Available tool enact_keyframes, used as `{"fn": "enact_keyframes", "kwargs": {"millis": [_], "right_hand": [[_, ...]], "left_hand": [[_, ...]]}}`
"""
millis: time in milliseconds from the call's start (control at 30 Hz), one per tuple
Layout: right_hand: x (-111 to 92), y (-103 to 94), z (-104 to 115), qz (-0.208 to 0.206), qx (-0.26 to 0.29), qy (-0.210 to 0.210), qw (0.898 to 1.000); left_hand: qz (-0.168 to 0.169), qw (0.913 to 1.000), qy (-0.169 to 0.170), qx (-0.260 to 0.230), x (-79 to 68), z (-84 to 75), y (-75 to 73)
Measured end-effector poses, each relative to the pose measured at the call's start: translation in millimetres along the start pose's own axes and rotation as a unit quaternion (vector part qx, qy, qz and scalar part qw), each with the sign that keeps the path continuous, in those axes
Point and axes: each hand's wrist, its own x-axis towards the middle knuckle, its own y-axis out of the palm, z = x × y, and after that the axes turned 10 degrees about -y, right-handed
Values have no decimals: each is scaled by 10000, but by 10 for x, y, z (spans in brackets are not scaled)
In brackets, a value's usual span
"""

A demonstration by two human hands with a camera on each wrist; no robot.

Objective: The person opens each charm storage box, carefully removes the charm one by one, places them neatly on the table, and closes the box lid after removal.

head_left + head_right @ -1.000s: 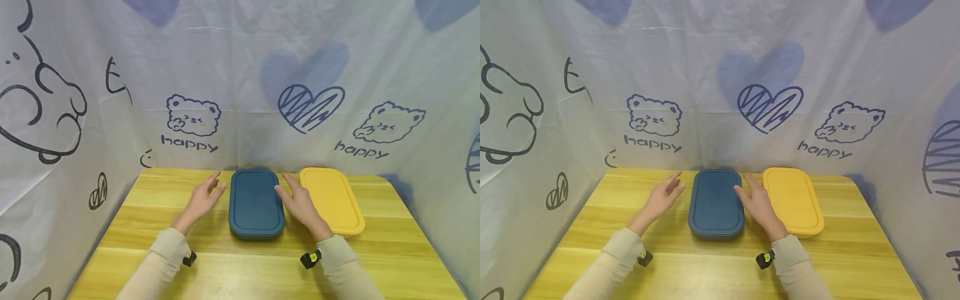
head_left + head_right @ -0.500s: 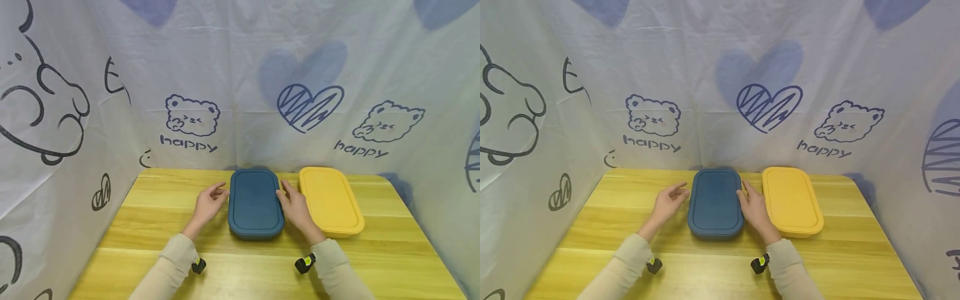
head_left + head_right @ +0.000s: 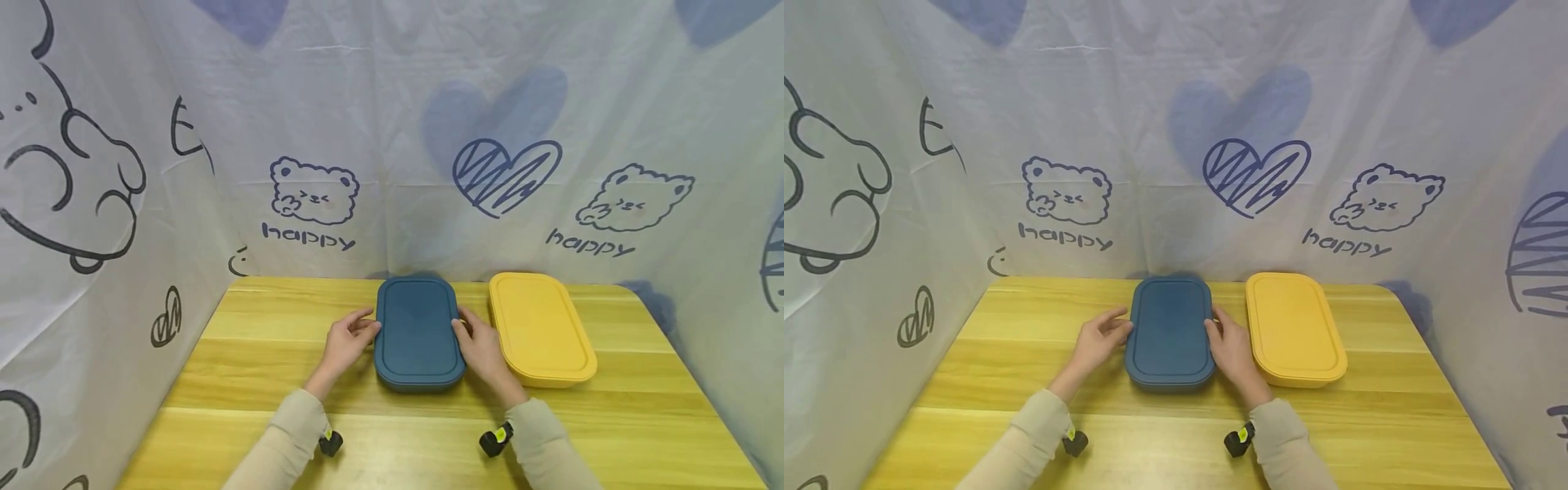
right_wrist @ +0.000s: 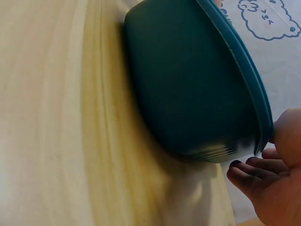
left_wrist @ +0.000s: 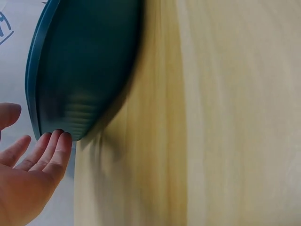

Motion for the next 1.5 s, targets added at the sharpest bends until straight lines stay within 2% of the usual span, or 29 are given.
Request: {"fn": "enact_keyframes", "kwargs": {"millis": [333,633,867,1100,1333,1500], "right_hand": [[-16,4,-36,193,160,366,9990],[-50,10,-56,331,194,566,9977],[-47,10,-55,341,241,566,9975],[-65,0,-44,326,186,522,9979],[-77,-3,-52,338,192,568,9976],[-66,-26,-61,338,136,523,9980]], "left_hand": [[88,9998,-31,-189,5,55,22],[29,9999,-85,-70,-1,107,50],[-41,9999,124,6,-18,118,56],[24,9999,-69,-138,-56,85,58],[23,9999,-104,-83,-72,75,77],[17,10000,-11,7,-67,51,90]]}}
